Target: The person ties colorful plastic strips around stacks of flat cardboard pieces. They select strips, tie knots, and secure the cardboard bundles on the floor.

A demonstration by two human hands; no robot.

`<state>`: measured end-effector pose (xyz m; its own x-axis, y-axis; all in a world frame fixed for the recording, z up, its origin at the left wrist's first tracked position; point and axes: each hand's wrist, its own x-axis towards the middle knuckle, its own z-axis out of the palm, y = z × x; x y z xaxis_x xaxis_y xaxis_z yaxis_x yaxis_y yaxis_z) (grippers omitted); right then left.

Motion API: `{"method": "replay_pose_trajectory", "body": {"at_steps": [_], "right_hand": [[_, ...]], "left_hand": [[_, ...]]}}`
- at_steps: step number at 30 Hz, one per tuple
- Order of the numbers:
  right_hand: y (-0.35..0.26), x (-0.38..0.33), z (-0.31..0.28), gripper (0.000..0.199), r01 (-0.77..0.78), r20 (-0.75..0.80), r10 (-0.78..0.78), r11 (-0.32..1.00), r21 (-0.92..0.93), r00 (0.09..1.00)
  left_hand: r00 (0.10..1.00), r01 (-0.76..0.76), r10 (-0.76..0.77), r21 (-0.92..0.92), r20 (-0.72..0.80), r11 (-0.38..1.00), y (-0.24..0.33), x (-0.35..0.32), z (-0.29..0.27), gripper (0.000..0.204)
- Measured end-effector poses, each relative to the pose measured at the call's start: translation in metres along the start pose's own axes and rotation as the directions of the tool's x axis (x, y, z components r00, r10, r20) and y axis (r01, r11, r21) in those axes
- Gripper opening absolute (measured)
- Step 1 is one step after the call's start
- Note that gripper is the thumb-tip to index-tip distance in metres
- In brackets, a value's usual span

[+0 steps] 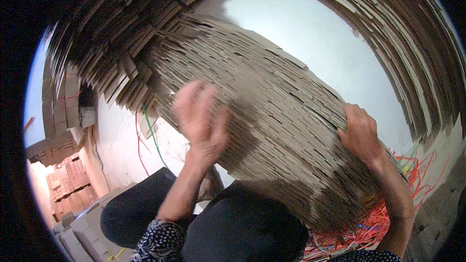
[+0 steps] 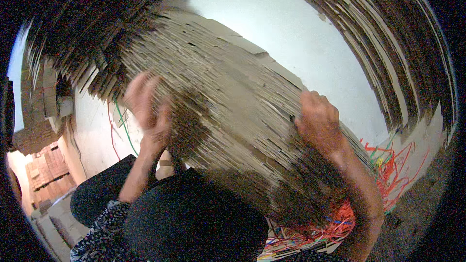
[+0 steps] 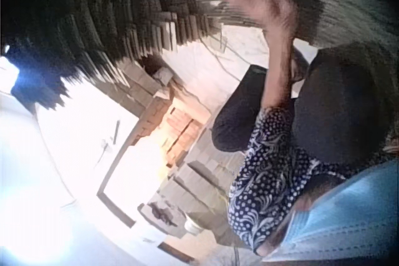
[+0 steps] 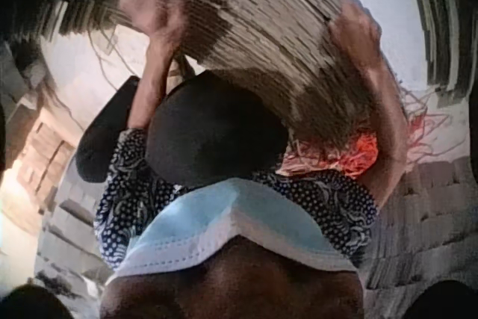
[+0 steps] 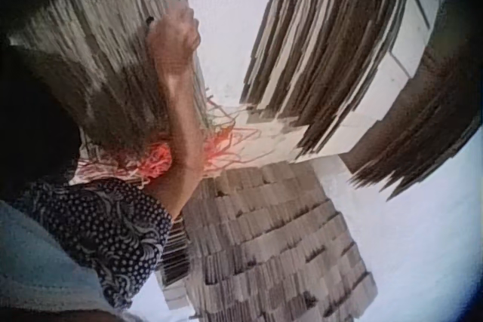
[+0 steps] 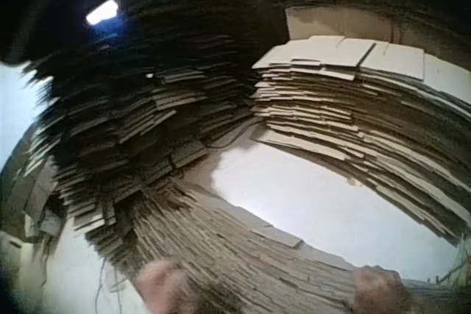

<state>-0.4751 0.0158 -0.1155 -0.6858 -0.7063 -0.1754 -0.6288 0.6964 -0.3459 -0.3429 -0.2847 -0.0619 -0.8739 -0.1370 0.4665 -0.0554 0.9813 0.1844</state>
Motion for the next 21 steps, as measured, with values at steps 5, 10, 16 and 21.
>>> {"method": "replay_pose_trajectory", "body": {"at_steps": [5,10,16,21], "right_hand": [[-0.004,-0.005,-0.004,0.041,-0.005,-0.032,0.006,1.000,0.023,0.999],[0.006,-0.014,-0.003,0.041,-0.015,0.029,0.013,0.998,0.068,0.999],[0.054,0.001,-0.044,0.048,-0.181,0.080,0.175,0.981,0.065,0.981],[0.085,0.003,-0.072,0.049,-0.253,-0.340,0.177,0.948,-0.194,0.924]], "left_hand": [[0.038,0.753,-0.838,-0.568,0.544,-0.334,0.002,-0.138,-0.043,0.054],[0.044,0.786,-0.501,-0.340,0.864,-0.517,0.059,-0.115,-0.022,0.057],[0.158,0.774,-0.278,-0.294,0.948,-0.562,0.086,-0.065,0.028,0.057],[0.130,0.828,0.003,-0.107,0.991,-0.550,0.099,-0.012,0.077,0.058]]}}
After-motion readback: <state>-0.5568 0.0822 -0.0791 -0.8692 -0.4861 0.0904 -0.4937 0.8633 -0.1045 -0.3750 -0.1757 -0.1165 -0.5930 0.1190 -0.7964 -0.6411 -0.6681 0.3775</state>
